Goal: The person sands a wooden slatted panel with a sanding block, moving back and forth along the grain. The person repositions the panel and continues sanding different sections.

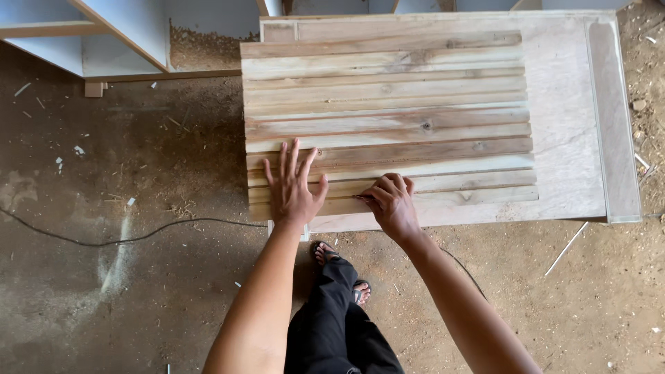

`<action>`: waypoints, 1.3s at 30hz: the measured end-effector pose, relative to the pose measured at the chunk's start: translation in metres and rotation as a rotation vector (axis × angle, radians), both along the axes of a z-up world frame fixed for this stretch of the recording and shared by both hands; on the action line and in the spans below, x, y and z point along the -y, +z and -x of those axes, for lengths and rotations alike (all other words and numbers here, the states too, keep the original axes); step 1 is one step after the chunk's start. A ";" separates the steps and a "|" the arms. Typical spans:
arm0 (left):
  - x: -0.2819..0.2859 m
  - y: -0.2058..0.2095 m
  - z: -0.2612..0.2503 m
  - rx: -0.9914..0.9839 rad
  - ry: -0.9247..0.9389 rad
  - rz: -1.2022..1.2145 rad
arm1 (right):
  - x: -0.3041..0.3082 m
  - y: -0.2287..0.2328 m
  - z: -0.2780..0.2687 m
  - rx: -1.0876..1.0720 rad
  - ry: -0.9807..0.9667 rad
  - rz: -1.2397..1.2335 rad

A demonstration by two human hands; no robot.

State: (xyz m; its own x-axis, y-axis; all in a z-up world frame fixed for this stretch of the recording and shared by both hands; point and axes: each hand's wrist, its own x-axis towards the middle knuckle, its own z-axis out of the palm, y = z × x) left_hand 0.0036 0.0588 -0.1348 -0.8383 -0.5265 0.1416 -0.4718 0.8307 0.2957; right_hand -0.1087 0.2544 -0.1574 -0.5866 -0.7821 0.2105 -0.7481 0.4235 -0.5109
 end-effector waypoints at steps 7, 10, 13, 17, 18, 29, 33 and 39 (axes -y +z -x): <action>-0.001 -0.003 -0.003 -0.004 0.012 -0.014 | 0.015 -0.021 -0.010 -0.096 0.081 0.098; -0.001 -0.004 -0.003 -0.001 0.008 -0.018 | 0.005 -0.022 -0.001 -0.180 0.100 0.049; 0.000 -0.003 -0.002 -0.036 0.005 -0.049 | 0.006 -0.003 -0.001 -0.154 0.062 0.151; -0.003 -0.003 -0.005 -0.064 -0.002 -0.029 | 0.011 -0.002 -0.007 -0.138 0.051 0.195; -0.002 -0.003 -0.005 -0.065 -0.002 -0.027 | 0.013 -0.001 -0.008 -0.137 0.058 0.210; -0.005 0.010 -0.001 -0.039 0.027 -0.038 | 0.018 -0.004 -0.013 -0.119 0.050 0.163; -0.005 0.008 -0.003 -0.038 0.023 -0.027 | 0.011 -0.003 -0.002 -0.144 0.066 0.143; -0.007 0.009 -0.003 0.029 0.041 -0.044 | 0.009 -0.002 -0.010 -0.119 0.057 0.123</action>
